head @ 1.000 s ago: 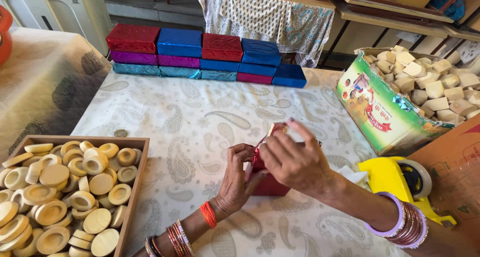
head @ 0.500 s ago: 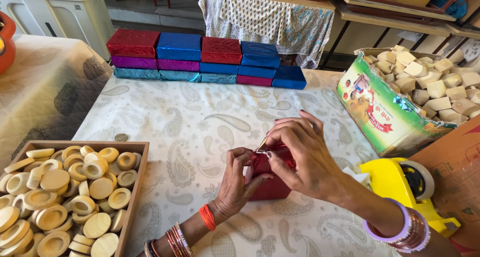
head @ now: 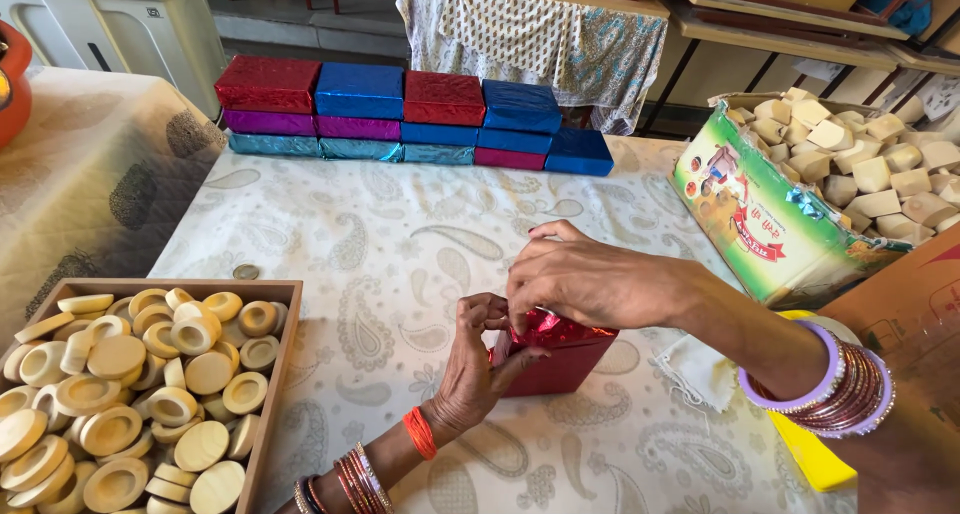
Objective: Packing small wooden items into small boxes and wrapping them in foil and decorative paper.
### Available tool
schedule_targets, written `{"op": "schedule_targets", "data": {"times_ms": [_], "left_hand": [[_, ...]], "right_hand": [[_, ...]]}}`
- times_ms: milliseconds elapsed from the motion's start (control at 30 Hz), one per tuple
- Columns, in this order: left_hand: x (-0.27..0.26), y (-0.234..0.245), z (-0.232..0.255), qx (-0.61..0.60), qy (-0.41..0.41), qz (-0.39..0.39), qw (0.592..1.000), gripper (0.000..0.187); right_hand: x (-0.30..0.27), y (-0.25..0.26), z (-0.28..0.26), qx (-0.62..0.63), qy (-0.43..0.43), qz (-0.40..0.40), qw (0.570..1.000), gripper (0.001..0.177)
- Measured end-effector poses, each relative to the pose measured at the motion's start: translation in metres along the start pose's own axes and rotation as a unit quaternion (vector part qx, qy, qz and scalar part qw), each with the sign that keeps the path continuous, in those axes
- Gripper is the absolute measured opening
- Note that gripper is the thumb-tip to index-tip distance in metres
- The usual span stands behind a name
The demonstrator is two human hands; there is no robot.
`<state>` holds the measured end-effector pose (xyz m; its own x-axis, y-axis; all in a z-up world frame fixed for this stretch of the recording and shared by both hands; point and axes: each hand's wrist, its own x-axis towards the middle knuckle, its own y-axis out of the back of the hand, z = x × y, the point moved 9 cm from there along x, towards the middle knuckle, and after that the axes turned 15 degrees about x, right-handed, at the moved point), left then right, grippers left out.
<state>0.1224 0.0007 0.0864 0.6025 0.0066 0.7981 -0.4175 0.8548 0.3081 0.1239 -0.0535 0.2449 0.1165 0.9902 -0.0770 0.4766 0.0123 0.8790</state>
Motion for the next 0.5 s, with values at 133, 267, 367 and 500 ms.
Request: {"op": "schedule_targets", "data": {"times_ms": [133,267,367,500], "left_hand": [[0.001,-0.001,0.0,-0.012,0.008,-0.021,1.0,0.077],[0.007,0.004,0.007,0.005,0.008,-0.025,1.0,0.077],[0.008,0.001,0.007,0.011,0.016,-0.044,0.999,0.074],[0.011,0.003,0.01,0.0,0.016,-0.051,0.999,0.075]], "right_hand": [[-0.001,0.0,0.011,-0.016,-0.005,0.003,1.0,0.01],[0.001,0.006,0.007,-0.021,-0.023,-0.009,0.999,0.012],[-0.001,0.007,0.006,-0.008,-0.02,-0.011,1.0,0.01],[-0.003,0.006,0.003,-0.023,-0.002,-0.018,1.0,0.011]]}}
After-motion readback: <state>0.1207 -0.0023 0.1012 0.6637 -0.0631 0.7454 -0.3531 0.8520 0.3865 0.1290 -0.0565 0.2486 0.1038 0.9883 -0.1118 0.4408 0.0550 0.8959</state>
